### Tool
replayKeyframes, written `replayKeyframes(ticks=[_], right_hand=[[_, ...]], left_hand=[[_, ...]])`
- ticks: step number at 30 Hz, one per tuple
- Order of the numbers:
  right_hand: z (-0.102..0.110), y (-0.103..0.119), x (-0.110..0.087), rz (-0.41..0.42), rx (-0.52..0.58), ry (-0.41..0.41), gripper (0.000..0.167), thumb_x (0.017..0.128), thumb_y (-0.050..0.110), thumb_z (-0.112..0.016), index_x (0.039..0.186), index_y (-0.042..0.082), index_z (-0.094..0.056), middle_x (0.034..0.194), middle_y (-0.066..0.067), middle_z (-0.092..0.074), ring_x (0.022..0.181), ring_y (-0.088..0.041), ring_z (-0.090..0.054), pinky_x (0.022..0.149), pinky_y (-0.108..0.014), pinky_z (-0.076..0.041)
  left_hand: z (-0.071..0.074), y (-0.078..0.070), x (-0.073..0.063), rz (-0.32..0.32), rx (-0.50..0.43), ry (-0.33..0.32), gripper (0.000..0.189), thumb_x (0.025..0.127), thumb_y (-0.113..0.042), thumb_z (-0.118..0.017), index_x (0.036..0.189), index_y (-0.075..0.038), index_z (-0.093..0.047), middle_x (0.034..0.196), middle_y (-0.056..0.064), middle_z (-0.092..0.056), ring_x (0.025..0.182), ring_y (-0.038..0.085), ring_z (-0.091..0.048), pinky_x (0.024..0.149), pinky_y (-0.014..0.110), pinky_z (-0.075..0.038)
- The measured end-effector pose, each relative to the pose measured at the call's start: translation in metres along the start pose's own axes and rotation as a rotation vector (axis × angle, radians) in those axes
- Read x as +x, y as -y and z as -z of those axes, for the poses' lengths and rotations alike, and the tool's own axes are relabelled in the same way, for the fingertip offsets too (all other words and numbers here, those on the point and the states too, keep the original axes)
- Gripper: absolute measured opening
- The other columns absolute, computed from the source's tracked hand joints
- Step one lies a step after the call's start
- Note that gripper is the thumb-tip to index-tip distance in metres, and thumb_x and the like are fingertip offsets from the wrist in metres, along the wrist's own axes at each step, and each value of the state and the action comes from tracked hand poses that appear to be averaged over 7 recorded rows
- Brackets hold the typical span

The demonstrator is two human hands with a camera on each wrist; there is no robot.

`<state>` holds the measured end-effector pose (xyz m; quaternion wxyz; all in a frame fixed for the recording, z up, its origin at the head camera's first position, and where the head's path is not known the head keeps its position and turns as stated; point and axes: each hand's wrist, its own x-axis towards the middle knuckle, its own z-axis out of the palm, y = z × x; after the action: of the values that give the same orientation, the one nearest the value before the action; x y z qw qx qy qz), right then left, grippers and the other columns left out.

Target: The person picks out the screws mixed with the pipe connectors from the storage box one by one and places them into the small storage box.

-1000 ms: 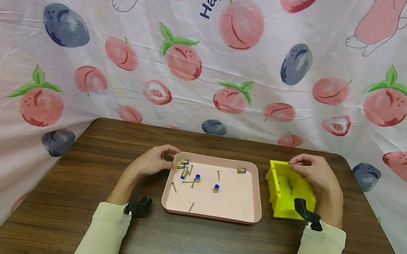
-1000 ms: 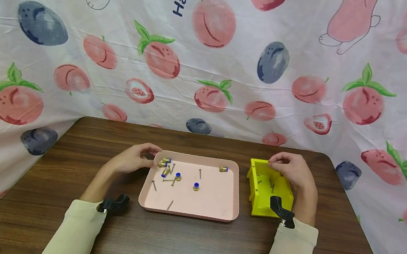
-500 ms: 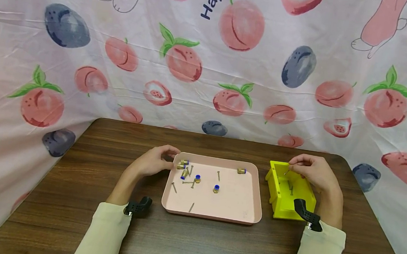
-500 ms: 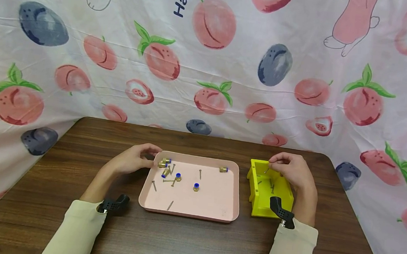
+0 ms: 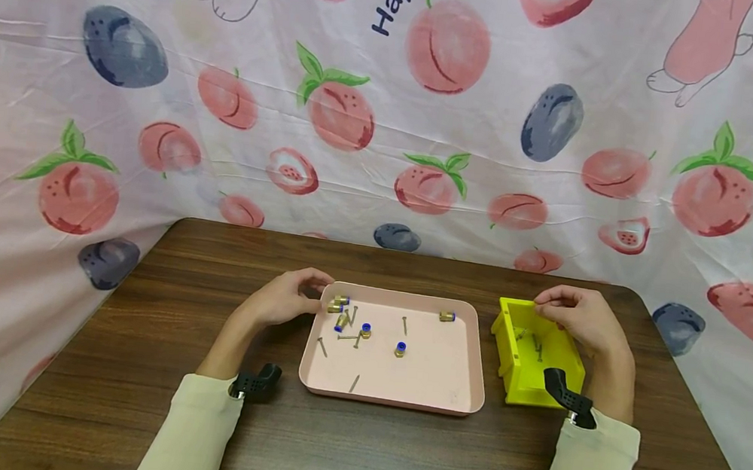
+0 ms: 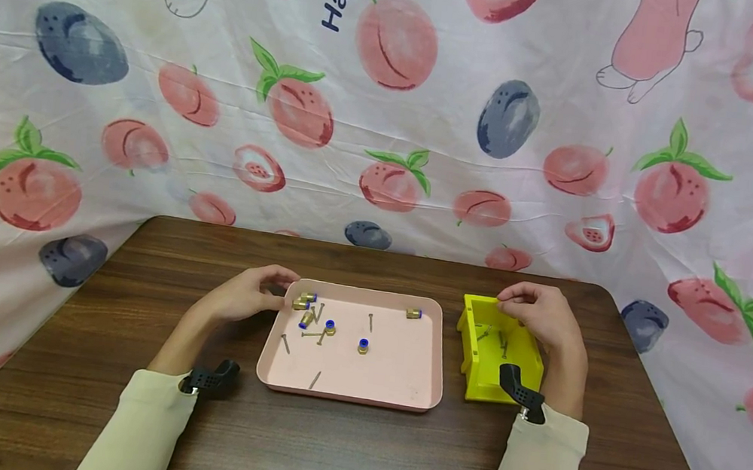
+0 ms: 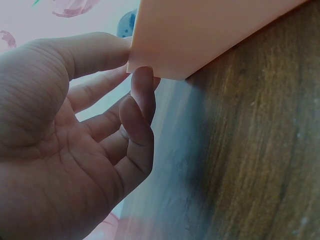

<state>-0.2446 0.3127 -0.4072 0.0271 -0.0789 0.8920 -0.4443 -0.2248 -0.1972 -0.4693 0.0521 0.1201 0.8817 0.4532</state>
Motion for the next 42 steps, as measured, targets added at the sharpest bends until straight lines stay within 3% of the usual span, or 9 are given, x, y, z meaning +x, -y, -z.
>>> replayKeyframes(ticks=[12, 21, 25, 33, 38, 42], right_hand=[[-0.004, 0.001, 0.004, 0.030, 0.040, -0.007, 0.029, 0.106, 0.015, -0.073, 0.124, -0.008, -0.071, 0.103, -0.004, -0.074, 0.090, -0.020, -0.058, 0.078, -0.028, -0.051], [-0.018, 0.017, 0.008, 0.208, 0.220, -0.008, 0.030, 0.107, 0.008, -0.070, 0.128, -0.014, -0.063, 0.106, 0.007, -0.071, 0.091, -0.016, -0.064, 0.080, -0.025, -0.056], [-0.026, 0.024, 0.010, 0.234, 0.249, 0.011, 0.028, 0.107, 0.003, -0.068, 0.127, -0.016, -0.063, 0.105, 0.009, -0.071, 0.092, -0.015, -0.068, 0.081, -0.026, -0.058], [-0.041, 0.033, 0.021, 0.279, 0.270, 0.052, 0.027, 0.106, 0.002, -0.070, 0.126, -0.016, -0.065, 0.106, -0.006, -0.074, 0.095, -0.018, -0.074, 0.086, -0.024, -0.060], [-0.051, 0.036, 0.028, 0.279, 0.256, 0.082, 0.030, 0.104, 0.002, -0.071, 0.130, -0.013, -0.066, 0.121, -0.025, -0.073, 0.101, -0.011, -0.073, 0.088, -0.023, -0.059], [-0.058, 0.040, 0.033, 0.294, 0.239, 0.096, 0.035, 0.103, 0.002, -0.073, 0.134, -0.011, -0.065, 0.129, -0.033, -0.068, 0.104, -0.009, -0.072, 0.091, -0.022, -0.057]], left_hand=[[0.000, -0.001, 0.000, 0.013, -0.002, 0.001, 0.046, 0.096, -0.007, -0.077, 0.141, 0.001, -0.067, 0.130, 0.020, -0.071, 0.118, 0.035, -0.066, 0.103, 0.052, -0.049], [0.000, -0.002, -0.001, 0.021, -0.004, 0.001, 0.046, 0.098, -0.008, -0.076, 0.142, 0.001, -0.066, 0.132, 0.021, -0.071, 0.120, 0.037, -0.066, 0.107, 0.056, -0.048], [-0.001, -0.002, -0.001, 0.014, -0.010, -0.001, 0.046, 0.098, -0.007, -0.076, 0.141, 0.001, -0.067, 0.132, 0.021, -0.071, 0.121, 0.038, -0.066, 0.108, 0.057, -0.048], [0.002, -0.001, 0.005, 0.000, -0.008, 0.006, 0.045, 0.097, -0.005, -0.076, 0.141, 0.003, -0.067, 0.130, 0.022, -0.071, 0.121, 0.038, -0.066, 0.106, 0.055, -0.048], [0.005, 0.002, 0.011, -0.004, -0.003, 0.010, 0.045, 0.097, -0.006, -0.076, 0.140, 0.002, -0.067, 0.130, 0.021, -0.071, 0.121, 0.037, -0.066, 0.106, 0.055, -0.048], [0.006, 0.005, 0.015, -0.009, -0.002, 0.015, 0.045, 0.098, -0.007, -0.076, 0.141, 0.002, -0.067, 0.130, 0.021, -0.071, 0.121, 0.037, -0.066, 0.107, 0.055, -0.047]])
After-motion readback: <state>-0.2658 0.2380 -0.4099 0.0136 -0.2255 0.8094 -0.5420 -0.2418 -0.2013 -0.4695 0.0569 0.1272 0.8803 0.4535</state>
